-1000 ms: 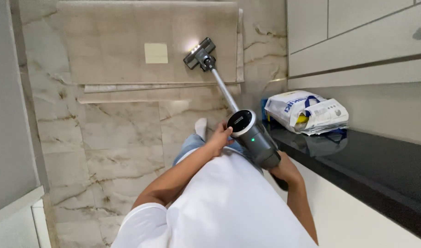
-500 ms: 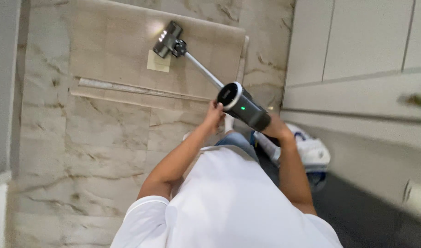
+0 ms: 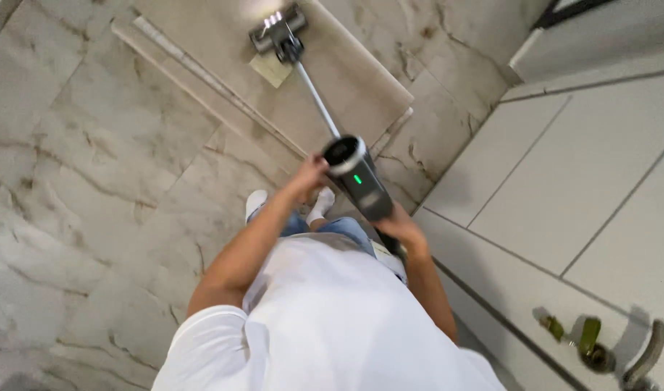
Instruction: Vacuuming a tiled floor using a cordless vacuum cleaner.
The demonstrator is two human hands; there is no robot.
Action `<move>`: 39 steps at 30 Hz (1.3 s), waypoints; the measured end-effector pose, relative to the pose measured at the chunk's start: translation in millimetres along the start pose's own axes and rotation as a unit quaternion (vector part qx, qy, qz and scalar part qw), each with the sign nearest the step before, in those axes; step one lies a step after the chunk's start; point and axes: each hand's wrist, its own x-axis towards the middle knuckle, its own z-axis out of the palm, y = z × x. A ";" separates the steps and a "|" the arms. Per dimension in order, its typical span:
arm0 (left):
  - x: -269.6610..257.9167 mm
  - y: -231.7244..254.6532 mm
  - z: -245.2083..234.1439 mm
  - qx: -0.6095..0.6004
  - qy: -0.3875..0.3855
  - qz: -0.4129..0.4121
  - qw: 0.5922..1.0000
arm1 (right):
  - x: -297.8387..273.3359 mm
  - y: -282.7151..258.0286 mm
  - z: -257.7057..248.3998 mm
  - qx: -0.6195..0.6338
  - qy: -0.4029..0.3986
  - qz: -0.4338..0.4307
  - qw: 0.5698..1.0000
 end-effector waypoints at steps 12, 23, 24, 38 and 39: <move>-51.2 -18.5 71.4 -0.184 -0.116 -0.023 0.976 | -27.9 -116.1 -97.5 -0.266 -0.048 0.196 0.943; 43.2 51.6 -126.4 -0.168 0.160 0.080 0.969 | 207.1 -49.8 48.5 -0.200 -0.075 0.098 0.972; 40.5 61.8 -144.8 -0.149 0.201 0.094 0.964 | 222.6 -44.8 68.4 -0.121 -0.054 0.165 0.977; -44.7 -32.3 -28.2 -0.177 -0.034 0.070 0.981 | 33.1 -61.1 13.0 -0.268 -0.023 0.154 0.951; -49.4 -32.9 -26.9 -0.164 -0.027 0.059 0.984 | 33.6 -65.7 18.2 -0.240 -0.010 0.148 0.959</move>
